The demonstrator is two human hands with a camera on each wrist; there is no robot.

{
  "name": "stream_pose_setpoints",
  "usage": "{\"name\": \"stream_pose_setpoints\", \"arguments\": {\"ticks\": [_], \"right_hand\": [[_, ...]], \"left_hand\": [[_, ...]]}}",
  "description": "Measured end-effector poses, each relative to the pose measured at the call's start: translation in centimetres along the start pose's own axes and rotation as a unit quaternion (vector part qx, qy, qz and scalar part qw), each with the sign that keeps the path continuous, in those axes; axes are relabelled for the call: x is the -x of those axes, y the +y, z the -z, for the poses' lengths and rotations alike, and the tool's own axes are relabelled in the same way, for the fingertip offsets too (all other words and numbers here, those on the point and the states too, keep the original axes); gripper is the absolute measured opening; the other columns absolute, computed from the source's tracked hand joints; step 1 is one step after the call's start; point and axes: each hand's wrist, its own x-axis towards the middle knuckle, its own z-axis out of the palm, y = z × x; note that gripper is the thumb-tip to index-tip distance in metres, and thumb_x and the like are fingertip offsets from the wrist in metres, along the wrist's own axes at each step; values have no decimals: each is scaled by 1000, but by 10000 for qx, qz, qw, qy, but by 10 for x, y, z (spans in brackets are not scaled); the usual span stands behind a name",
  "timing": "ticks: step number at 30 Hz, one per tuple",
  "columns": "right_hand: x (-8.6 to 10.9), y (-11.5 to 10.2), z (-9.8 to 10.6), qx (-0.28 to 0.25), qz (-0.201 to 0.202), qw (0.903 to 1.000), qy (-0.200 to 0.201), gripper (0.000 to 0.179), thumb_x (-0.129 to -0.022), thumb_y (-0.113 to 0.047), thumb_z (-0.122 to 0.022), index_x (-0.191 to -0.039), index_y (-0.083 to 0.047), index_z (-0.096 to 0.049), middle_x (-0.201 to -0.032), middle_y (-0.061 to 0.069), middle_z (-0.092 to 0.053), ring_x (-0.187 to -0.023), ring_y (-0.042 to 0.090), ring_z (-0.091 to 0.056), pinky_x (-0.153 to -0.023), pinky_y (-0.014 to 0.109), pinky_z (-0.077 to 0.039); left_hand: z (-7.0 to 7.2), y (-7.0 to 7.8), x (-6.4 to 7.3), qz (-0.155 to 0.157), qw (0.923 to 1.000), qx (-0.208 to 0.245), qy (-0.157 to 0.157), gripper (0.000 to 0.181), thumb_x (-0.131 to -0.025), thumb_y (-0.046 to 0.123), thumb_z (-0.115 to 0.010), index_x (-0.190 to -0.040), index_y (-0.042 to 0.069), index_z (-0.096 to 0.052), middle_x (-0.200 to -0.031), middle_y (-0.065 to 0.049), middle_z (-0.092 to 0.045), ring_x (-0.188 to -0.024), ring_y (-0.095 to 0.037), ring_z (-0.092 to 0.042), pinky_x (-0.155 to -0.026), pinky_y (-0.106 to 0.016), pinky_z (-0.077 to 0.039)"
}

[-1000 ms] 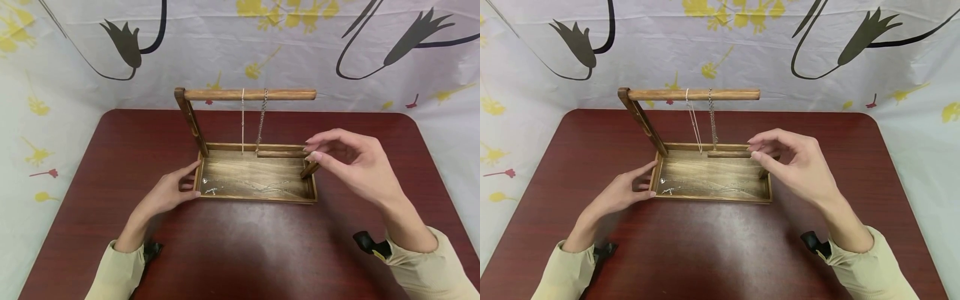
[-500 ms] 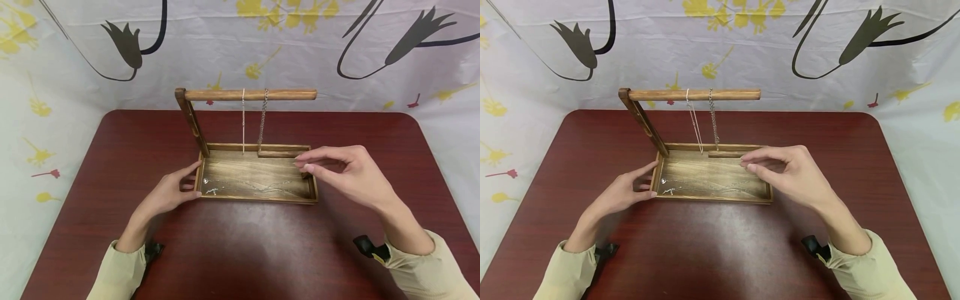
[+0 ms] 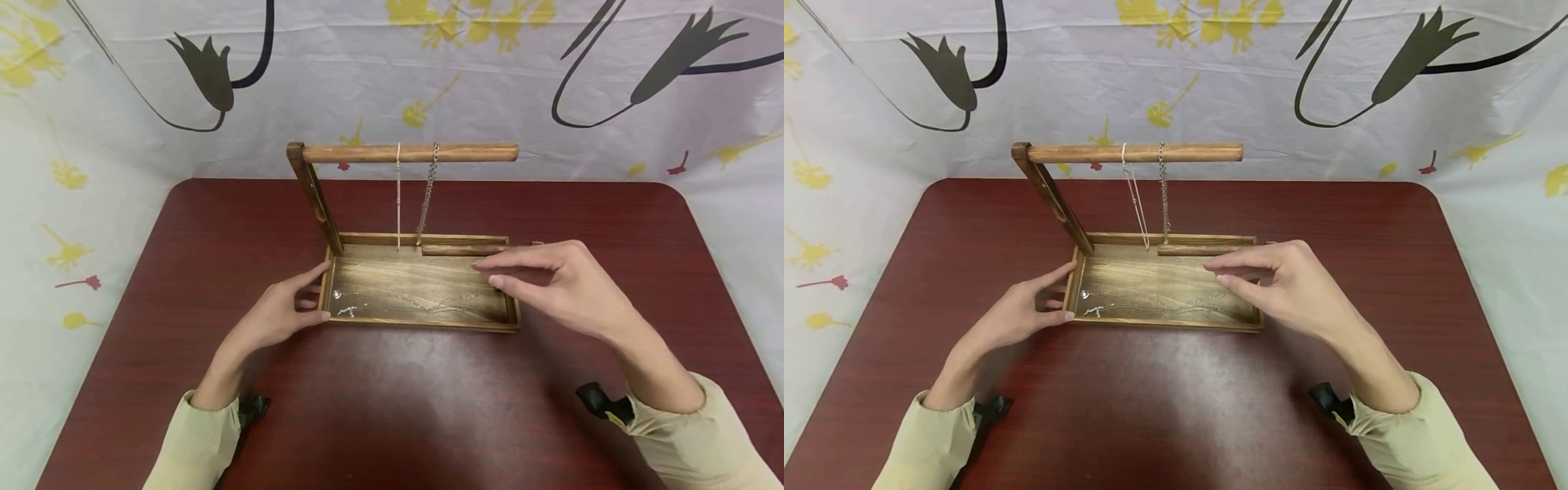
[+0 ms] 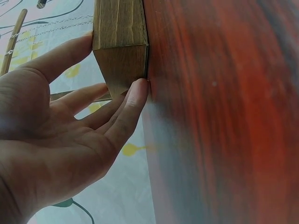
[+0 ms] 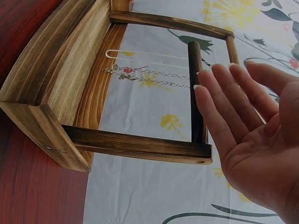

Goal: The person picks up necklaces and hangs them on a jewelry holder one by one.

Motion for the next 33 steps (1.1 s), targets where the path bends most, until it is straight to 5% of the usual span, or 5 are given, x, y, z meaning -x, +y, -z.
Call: {"name": "stream_pose_setpoints", "arguments": {"ticks": [7,13,19,26,33], "right_hand": [[5,4,-1,442,-174,9989,3,35,-85,-4,-78,-115,-24,-76,-106,-14,-73,-79,1,-62,-62,16,-43],[4,12,-9,264,-531,9979,-250,30,-89,-10,-75,-115,-24,-75,-106,-14,-73,-79,2,-65,-61,16,-50],[-1,22,-16,531,-559,9958,-484,24,-91,-14,-74,-112,-25,-76,-105,-14,-73,-58,3,-53,-49,17,-42],[-1,28,-26,704,-624,9945,-454,27,-92,-14,-72,-118,-22,-73,-90,-13,-72,-75,2,-64,-52,20,-46],[-1,32,-34,582,-836,9935,-503,30,-92,-10,-71,-120,-21,-70,-101,-10,-72,-82,3,-66,-59,21,-51]], "left_hand": [[-4,2,-5,-49,9999,72,-107,83,-87,13,-78,-157,21,-33,-145,-17,-50,-114,-29,-64,-92,-36,-56],[-3,0,-3,-40,9999,103,-40,83,-86,10,-79,-156,20,-35,-139,-19,-55,-112,-29,-65,-91,-35,-56],[-1,0,-1,-68,10000,52,-22,83,-87,10,-78,-156,20,-35,-145,-18,-50,-115,-30,-63,-91,-35,-56],[-1,0,0,-62,10000,62,-7,83,-87,9,-78,-156,19,-35,-145,-19,-50,-115,-30,-63,-91,-34,-56],[0,0,1,22,10000,-7,-19,82,-87,10,-77,-156,19,-34,-141,-20,-53,-111,-30,-65,-90,-34,-57]]}}
